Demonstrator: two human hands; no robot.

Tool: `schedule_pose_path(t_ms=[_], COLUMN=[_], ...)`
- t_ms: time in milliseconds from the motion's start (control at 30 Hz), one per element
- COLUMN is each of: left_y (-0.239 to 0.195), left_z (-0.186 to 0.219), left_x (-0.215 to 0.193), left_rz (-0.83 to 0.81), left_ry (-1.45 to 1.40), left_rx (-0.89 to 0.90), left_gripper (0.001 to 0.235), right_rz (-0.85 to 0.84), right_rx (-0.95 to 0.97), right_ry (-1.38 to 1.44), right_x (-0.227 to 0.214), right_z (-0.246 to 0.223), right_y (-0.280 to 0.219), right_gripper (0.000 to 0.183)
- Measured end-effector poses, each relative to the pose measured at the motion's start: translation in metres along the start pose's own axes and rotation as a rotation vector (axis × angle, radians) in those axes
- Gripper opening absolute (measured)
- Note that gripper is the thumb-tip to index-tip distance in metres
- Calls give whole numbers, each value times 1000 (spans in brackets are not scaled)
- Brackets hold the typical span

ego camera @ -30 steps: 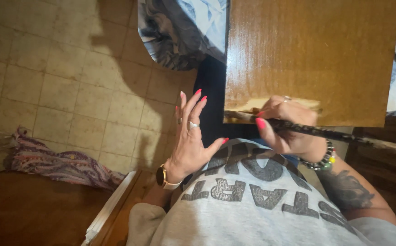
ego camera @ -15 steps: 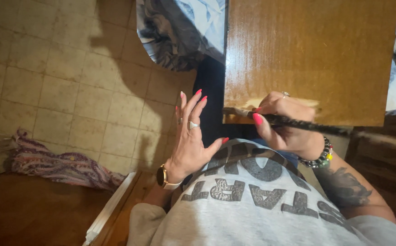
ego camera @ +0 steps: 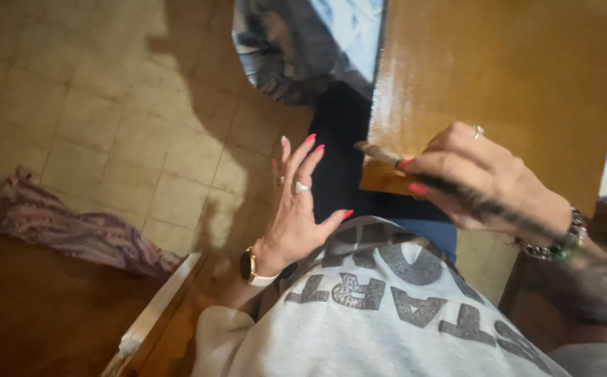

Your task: Applying a finish or stain to a wooden board using a brush

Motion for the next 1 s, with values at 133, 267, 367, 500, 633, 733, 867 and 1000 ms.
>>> schedule_pose_path(t_ms=[133, 267, 367, 500, 633, 733, 867, 1000], left_y=[-3, -6, -7, -5, -1, 2, 2, 1], left_z=[-7, -8, -11, -15, -10, -5, -5, -6], left_x=[-1, -6, -8, -5, -2, 4, 10, 17], left_rz=[-10, 8, 10, -18, -47, -72, -99, -133], left_ry=[40, 36, 43, 34, 42, 44, 44, 100], left_rx=[13, 37, 16, 14, -1, 10, 10, 13], left_gripper=[81, 81, 80, 80, 85, 85, 85, 87], right_rz=[-324, -448, -358, -34, 230, 264, 312, 346], right_rx=[-125, -154, -90, 70, 321, 362, 582, 716], right_ry=[-135, 23, 159, 328, 269, 206, -77, -309], right_x=[37, 52, 47, 12, -2, -3, -31, -57], right_z=[-16, -28, -20, 8, 38, 43, 65, 75], right_y=[8, 10, 6, -5, -33, -55, -126, -187], right_gripper=[26, 25, 13, 11, 10, 12, 19, 16])
Point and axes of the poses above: each hand's wrist, its own y-axis towards the middle knuckle, its own x-axis out of the palm, z = x × y, the point moved 10 cm from there along y, towards the middle knuckle, and after that the axes turned 2 degrees about x, right-handed, at the moved point
